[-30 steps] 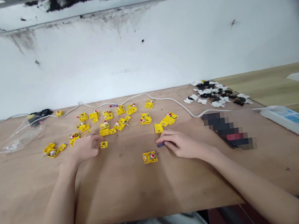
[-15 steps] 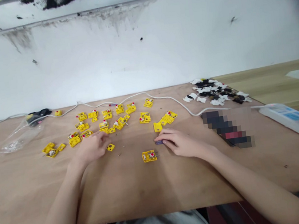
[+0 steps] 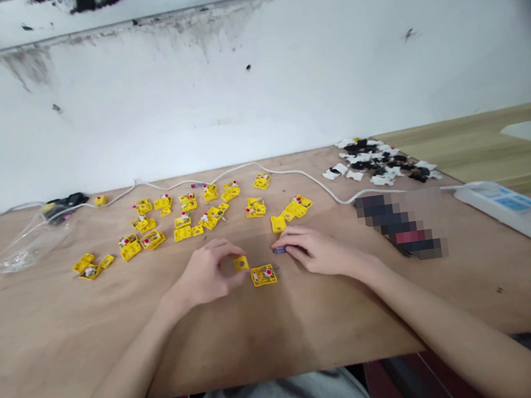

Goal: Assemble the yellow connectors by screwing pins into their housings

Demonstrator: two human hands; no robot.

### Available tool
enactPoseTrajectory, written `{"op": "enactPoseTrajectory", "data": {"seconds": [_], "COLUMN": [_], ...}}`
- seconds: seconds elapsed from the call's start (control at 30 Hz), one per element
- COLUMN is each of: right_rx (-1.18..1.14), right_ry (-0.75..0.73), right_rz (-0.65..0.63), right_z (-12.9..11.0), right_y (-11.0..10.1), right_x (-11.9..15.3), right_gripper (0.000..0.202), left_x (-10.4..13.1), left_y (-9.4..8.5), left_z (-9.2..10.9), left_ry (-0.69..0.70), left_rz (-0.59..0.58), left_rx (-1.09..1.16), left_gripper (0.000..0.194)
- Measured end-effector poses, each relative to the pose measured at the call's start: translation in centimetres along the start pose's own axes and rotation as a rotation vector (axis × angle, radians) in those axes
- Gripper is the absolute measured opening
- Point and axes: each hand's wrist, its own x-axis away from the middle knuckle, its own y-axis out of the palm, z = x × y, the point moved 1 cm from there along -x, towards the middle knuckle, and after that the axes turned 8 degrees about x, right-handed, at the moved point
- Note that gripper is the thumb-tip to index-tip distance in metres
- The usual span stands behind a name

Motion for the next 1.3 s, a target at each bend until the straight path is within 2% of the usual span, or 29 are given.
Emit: {"op": "enactPoseTrajectory", "data": {"seconds": [0.1, 0.2, 0.6, 0.9, 1.03, 1.13, 1.23, 1.27, 1.3], "right_rx": [-0.012, -0.002, 0.003, 0.017, 0.020, 0.028, 0.017, 0.007, -0.006], "right_ry": [0.003, 0.010, 0.004, 0.013, 0.020, 0.024, 0.008, -0.007, -0.026], "right_rz": [0.008, -0.004, 0.026, 0.011, -0.006, -0.005, 0.051, 0.067, 0.074], "right_z": [0.0, -0.1, 0.0, -0.1, -0.3, -0.6, -1.3, -1.7, -2.1], "right_y": [0.0, 0.0, 0.1, 0.1, 0.0, -0.2, -0.6, -0.7, -0.8], "right_x": [0.0, 0.0, 0.1, 0.0, 0.0, 0.0, 0.1, 0.1, 0.1], "right_gripper": [0.031, 0.031, 0.032, 0.030, 0.024, 0.023, 0.024, 0.023, 0.023], "left_x": [-0.7, -1.0, -0.9, -0.8, -0.4, -0.2, -0.2, -0.3, -0.4], "left_y": [2.5, 4.1, 5.3, 5.3, 5.9, 6.1, 4.6, 3.6, 2.5], "left_z": [1.8, 2.1, 1.4, 1.0, 0.6, 0.6, 0.3, -0.1, -0.7], "left_ry": [0.082, 0.128, 0.162, 0.068, 0.000, 0.019, 0.089, 0.097, 0.089], "left_rz": [-0.014, -0.060, -0.068, -0.089, -0.043, -0.011, 0.033, 0.054, 0.058], "left_rx": [-0.034, -0.100, -0.116, -0.091, -0.056, -0.028, 0.019, 0.032, 0.031], "left_gripper": [0.024, 0.024, 0.025, 0.030, 0.034, 0.044, 0.076, 0.077, 0.061]}}
